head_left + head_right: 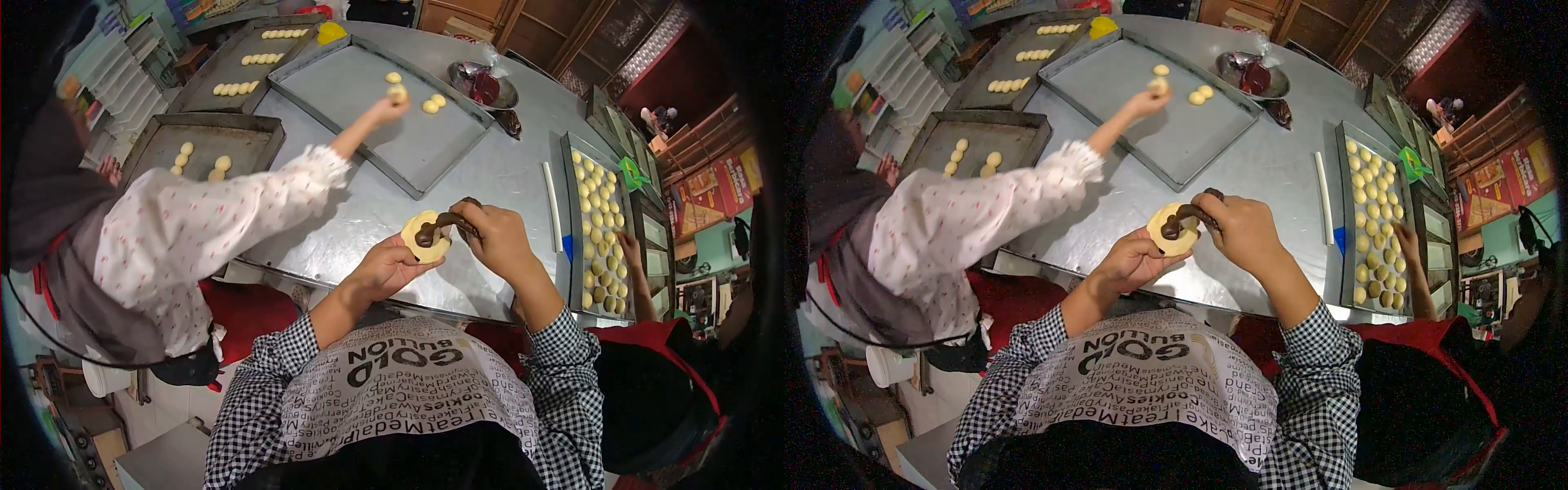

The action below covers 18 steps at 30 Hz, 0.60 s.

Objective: Preparing and filling dough balls with chocolate and bananas on a production floor.

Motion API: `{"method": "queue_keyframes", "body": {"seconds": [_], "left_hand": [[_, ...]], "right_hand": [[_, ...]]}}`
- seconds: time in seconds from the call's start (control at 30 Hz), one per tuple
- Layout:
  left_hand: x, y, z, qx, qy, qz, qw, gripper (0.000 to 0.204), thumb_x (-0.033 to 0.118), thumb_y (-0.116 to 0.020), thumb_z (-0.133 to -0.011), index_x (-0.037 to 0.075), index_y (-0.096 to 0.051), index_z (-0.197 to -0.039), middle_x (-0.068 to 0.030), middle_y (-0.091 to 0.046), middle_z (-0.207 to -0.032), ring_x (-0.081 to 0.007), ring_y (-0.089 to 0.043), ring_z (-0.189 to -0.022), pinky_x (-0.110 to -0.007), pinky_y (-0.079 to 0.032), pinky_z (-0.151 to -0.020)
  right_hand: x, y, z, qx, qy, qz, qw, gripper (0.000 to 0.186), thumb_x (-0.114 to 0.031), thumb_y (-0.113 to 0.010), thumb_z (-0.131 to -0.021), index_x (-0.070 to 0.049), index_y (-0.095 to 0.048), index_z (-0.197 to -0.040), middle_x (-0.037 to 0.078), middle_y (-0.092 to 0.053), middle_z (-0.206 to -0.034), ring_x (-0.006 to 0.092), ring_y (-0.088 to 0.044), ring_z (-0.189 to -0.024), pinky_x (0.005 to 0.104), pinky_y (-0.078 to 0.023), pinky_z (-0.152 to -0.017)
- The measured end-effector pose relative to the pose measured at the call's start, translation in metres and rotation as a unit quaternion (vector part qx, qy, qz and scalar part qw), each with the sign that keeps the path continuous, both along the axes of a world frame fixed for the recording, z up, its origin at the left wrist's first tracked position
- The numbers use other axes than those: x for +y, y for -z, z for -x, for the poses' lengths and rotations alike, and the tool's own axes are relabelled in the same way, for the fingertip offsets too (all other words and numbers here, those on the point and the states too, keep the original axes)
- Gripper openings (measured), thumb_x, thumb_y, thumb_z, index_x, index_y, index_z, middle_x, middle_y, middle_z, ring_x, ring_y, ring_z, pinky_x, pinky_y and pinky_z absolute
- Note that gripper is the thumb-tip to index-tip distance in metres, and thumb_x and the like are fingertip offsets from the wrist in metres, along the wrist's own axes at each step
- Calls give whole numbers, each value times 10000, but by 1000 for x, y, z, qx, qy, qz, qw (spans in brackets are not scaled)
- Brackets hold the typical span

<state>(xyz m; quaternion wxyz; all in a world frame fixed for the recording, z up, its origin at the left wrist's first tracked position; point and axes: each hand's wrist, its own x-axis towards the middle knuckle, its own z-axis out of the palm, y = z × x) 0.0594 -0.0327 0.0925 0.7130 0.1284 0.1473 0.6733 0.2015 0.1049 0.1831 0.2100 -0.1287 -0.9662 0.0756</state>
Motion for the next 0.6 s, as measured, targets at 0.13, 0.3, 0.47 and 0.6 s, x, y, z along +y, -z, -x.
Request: {"method": "queue_keyframes", "body": {"seconds": [0.13,0.3,0.47,0.6], "left_hand": [[3,4,-1,-1,-2,5,1000,615,-118,-345,-766,-46,-284,-1374,-171,-415,-1351,-276,-431,-1258,-429,-311,-1105],[8,17,-2,4,5,17,1000,615,-116,-342,-770,-41,-279,-1377,-166,-414,-1350,-266,-420,-1267,-433,-317,-1103],[6,19,-3,-15,-2,3,1000,592,-110,-346,-777,-61,-285,-1365,-179,-399,-1352,-270,-413,-1268,-421,-320,-1103],[4,22,-1,-35,-6,5,999,621,-117,-320,-762,-45,-258,-1375,-182,-383,-1364,-289,-398,-1277,-418,-293,-1117]], "right_hand": [[-2,5,-3,16,1,132,991,202,-71,-615,-786,-119,-592,-981,97,-657,-791,298,-636,-698,363,-490,-579],[1,14,-4,41,22,327,944,197,-52,-563,-852,-67,-592,-1047,133,-664,-852,248,-655,-759,300,-500,-682],[4,11,-2,57,5,466,883,211,-46,-504,-909,-22,-575,-1106,101,-658,-931,142,-618,-879,263,-474,-783],[0,9,2,45,-20,533,845,278,15,-449,-884,-6,-555,-1140,81,-622,-1067,137,-578,-995,267,-449,-884]]}}
